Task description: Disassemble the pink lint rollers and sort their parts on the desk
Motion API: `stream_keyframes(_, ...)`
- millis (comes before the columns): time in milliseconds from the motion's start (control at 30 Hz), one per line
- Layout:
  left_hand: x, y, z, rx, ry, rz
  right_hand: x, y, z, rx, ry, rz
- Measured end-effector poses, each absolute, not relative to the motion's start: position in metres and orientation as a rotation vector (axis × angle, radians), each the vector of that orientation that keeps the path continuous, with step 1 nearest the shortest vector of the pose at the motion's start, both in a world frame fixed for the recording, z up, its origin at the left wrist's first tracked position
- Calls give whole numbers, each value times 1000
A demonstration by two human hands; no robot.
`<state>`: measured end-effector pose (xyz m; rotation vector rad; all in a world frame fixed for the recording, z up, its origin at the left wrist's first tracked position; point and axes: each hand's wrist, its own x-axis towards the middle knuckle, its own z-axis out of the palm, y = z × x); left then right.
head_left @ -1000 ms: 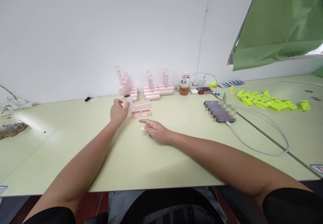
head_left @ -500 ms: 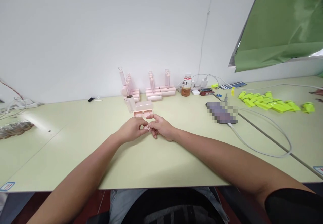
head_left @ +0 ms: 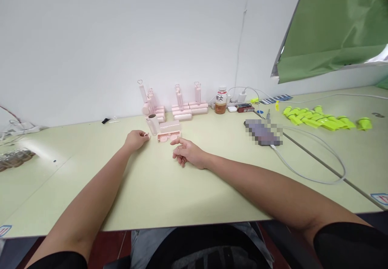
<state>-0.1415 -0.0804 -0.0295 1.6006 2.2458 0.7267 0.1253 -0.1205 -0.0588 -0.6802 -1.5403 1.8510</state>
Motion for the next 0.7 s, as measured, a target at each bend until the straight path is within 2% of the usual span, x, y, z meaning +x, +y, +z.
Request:
stream_keyframes(267,-138,-51,-32,1524,2339,749,125,-120,-60,-690,-1551,1851)
stream_keyframes(700,-117,-52,-38,1491,2326,685,123,-123,-58,-721,-1594,1818)
